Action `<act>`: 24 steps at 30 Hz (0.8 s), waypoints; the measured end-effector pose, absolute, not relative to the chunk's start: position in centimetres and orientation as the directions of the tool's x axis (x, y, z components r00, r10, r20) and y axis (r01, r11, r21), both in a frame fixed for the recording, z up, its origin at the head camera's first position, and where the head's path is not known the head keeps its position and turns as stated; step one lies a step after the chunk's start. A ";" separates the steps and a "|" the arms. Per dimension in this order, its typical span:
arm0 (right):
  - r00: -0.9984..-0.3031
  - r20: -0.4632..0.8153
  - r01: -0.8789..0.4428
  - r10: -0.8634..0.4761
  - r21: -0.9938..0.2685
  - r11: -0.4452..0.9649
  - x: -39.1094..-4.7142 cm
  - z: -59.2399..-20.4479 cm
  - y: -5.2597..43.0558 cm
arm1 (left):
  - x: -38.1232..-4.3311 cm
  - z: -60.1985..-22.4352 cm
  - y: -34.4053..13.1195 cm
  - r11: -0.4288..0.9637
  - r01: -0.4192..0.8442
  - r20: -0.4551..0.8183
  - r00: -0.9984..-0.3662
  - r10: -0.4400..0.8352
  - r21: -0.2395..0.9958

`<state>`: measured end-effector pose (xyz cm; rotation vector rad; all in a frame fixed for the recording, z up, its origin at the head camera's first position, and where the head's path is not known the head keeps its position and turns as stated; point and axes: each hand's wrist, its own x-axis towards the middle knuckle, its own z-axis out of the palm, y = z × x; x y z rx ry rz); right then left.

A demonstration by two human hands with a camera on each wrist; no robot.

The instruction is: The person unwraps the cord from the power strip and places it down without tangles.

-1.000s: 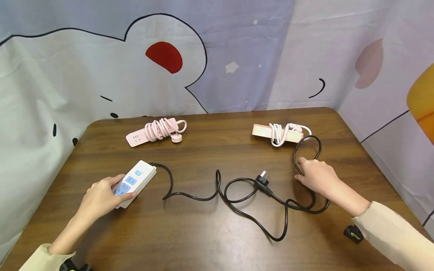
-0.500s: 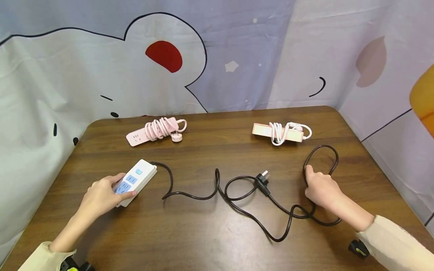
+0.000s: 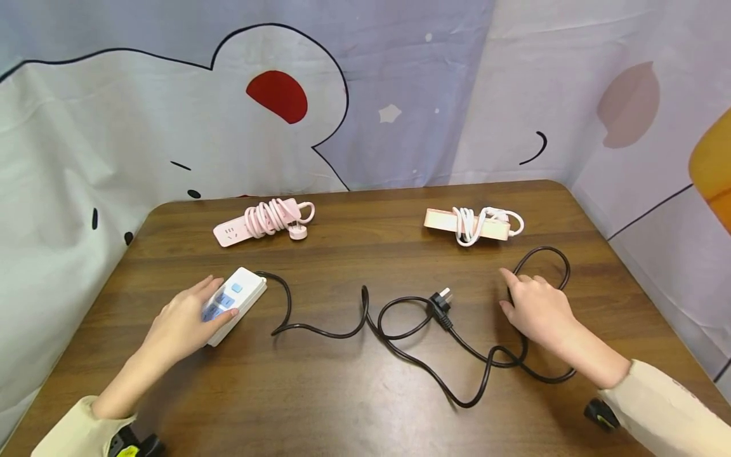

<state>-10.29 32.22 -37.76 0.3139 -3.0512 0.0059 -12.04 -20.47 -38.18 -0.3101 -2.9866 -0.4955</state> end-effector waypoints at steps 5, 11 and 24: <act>-0.894 0.303 -0.325 -0.329 0.065 0.943 -11.3 -37.7 32.0 | -12.6 -36.3 -17.9 0.879 0.357 0.254 -0.925 0.284 0.317; -0.836 0.359 -0.412 -0.415 0.088 0.907 -13.0 -37.2 31.9 | -14.4 -33.6 -14.4 0.812 0.500 0.319 -0.855 0.409 0.302; -0.857 0.330 -0.398 -0.396 0.062 0.915 -17.4 -35.4 33.3 | -20.2 -29.2 -5.9 0.721 0.673 0.252 -0.735 0.629 0.162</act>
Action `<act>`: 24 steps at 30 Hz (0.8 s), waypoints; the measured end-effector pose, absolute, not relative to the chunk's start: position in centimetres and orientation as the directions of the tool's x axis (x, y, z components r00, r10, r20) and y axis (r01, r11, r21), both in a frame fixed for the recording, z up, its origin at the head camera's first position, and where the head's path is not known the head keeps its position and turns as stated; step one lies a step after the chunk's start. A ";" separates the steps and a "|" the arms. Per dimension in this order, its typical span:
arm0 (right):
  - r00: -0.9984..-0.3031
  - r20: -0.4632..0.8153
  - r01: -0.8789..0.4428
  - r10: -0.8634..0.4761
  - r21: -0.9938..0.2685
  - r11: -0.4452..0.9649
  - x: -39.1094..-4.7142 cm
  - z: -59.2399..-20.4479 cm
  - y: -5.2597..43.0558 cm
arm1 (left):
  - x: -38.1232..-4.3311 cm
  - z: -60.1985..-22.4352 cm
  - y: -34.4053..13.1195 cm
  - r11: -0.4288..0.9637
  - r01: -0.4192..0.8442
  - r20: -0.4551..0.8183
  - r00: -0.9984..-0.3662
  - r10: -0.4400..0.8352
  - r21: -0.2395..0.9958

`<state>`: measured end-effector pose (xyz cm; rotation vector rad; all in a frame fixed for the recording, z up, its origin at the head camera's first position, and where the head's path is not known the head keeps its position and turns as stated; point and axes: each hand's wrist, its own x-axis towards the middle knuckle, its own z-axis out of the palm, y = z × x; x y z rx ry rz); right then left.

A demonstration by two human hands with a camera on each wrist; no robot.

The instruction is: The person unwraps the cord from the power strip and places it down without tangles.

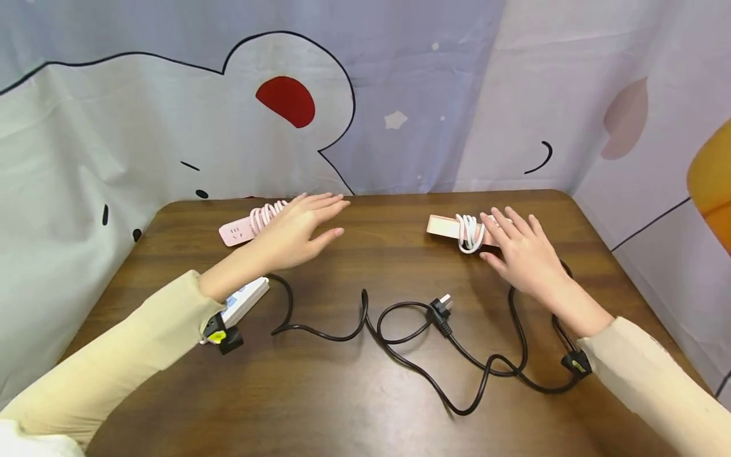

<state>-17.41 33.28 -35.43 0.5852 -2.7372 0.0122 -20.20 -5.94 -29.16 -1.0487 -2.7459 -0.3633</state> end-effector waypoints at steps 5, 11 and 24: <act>-0.893 0.260 -0.373 -0.367 0.028 0.928 -19.3 -34.7 34.0 | -22.7 -28.8 -2.9 0.705 0.697 0.194 -0.715 0.672 0.129; -0.896 0.211 -0.392 -0.392 0.041 0.919 -22.0 -33.9 34.3 | -25.1 -28.4 -0.3 0.676 0.724 0.142 -0.689 0.710 0.137; -0.902 0.046 -0.433 -0.430 -0.109 0.895 -26.7 -31.9 35.6 | -29.3 -26.4 5.4 0.728 0.666 -0.072 -0.728 0.682 0.163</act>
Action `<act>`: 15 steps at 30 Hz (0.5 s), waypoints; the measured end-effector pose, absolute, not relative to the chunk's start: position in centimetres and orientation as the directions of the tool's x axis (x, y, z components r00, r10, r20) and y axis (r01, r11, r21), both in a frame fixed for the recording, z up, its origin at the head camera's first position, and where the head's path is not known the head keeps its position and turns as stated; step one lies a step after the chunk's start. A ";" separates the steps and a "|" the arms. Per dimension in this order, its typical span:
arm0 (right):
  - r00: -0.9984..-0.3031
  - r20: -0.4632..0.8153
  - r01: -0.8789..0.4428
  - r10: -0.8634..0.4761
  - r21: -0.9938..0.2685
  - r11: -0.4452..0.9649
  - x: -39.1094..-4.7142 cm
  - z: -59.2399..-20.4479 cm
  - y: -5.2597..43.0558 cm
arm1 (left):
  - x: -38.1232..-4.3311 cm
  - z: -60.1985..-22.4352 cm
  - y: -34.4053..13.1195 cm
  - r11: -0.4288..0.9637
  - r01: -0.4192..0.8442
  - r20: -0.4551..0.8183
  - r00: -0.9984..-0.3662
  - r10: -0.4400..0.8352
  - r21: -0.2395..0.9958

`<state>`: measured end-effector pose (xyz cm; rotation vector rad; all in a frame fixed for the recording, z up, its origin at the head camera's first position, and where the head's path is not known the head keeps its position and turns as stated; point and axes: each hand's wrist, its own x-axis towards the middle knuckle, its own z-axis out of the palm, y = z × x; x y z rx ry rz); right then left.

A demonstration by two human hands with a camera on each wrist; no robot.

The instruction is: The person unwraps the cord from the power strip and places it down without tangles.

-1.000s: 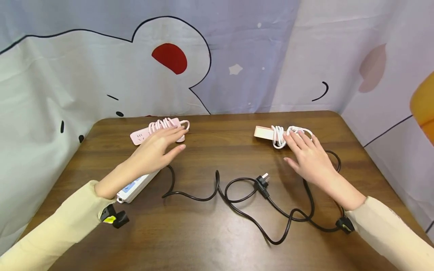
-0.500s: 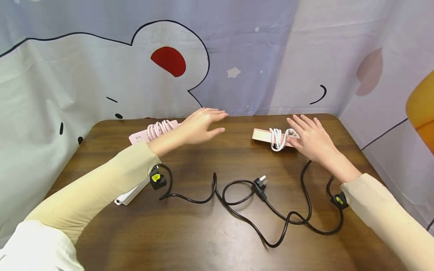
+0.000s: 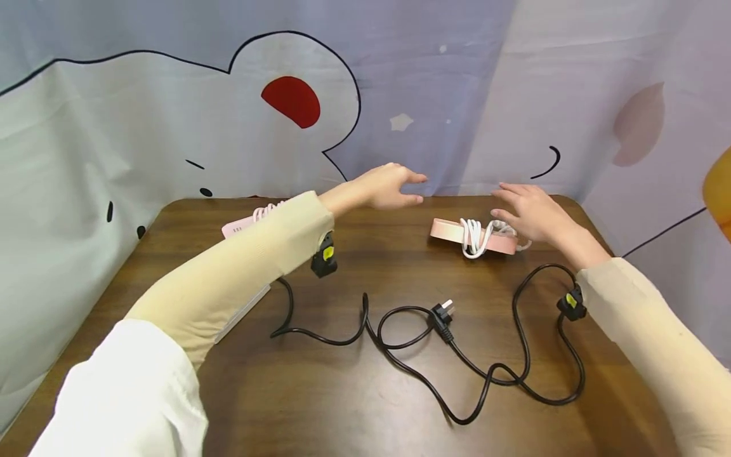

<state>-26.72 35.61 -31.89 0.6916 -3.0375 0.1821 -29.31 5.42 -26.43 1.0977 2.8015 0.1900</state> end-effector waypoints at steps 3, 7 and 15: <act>-0.885 0.008 -0.460 -0.465 -0.162 0.873 -27.9 -31.8 36.1 | -30.0 -26.2 6.7 0.732 0.653 -0.125 -0.724 0.679 0.193; -0.866 -0.030 -0.482 -0.499 -0.208 0.851 -28.8 -31.8 36.7 | -30.6 -27.0 8.5 0.725 0.640 -0.172 -0.708 0.685 0.254; -0.847 -0.121 -0.469 -0.517 -0.288 0.835 -29.0 -31.6 38.0 | -31.6 -30.0 11.9 0.747 0.597 -0.246 -0.708 0.662 0.294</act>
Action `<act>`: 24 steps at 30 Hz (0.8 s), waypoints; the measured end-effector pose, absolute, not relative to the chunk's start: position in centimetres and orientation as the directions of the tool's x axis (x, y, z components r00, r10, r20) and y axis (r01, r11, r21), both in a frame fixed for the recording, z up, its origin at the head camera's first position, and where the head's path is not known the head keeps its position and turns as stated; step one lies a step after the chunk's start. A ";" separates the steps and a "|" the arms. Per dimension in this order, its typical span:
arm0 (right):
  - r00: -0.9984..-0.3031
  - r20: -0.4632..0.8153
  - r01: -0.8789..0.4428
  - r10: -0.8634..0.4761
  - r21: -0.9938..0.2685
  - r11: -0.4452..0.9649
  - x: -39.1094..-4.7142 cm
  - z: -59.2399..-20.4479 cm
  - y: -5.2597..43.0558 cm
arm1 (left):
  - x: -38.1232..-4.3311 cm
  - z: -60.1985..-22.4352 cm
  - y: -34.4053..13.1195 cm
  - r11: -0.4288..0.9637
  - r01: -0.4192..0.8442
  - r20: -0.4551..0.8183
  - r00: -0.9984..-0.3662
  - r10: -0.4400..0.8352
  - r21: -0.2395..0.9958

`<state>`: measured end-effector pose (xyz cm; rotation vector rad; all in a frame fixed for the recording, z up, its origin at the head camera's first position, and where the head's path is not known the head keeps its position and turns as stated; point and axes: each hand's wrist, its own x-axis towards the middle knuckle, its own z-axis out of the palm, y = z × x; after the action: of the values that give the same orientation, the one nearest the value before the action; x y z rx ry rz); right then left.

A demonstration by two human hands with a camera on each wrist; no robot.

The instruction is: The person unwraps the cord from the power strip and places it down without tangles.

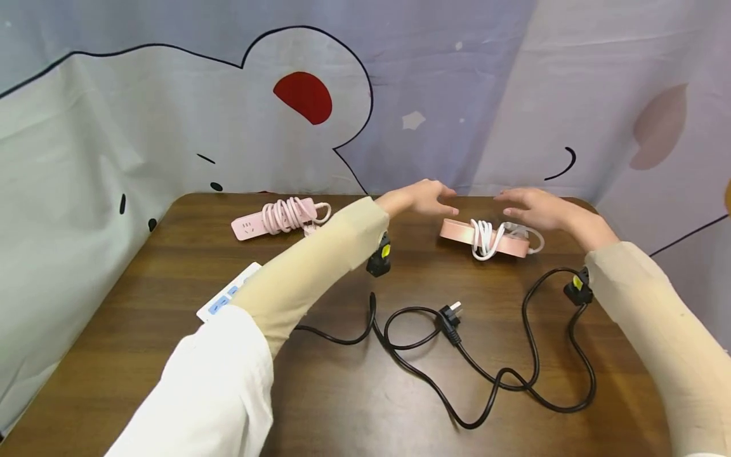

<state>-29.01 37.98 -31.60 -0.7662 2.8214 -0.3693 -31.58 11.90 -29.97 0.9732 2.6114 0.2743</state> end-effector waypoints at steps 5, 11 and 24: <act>-0.819 -0.191 -0.466 -0.541 -0.330 0.821 -28.9 -32.1 38.9 | -31.5 -31.3 13.2 0.768 0.552 -0.294 -0.713 0.636 0.324; -0.803 -0.225 -0.464 -0.552 -0.346 0.816 -28.7 -32.9 39.5 | -31.7 -33.1 14.2 0.771 0.551 -0.383 -0.669 0.637 0.319; -0.792 -0.234 -0.476 -0.564 -0.344 0.810 -28.3 -33.2 39.5 | -32.7 -35.9 14.5 0.686 0.648 -0.271 -0.631 0.727 0.331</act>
<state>-28.29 39.55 -33.21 -0.7908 2.6697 -0.3841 -32.75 14.52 -35.87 1.0742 2.5163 0.2842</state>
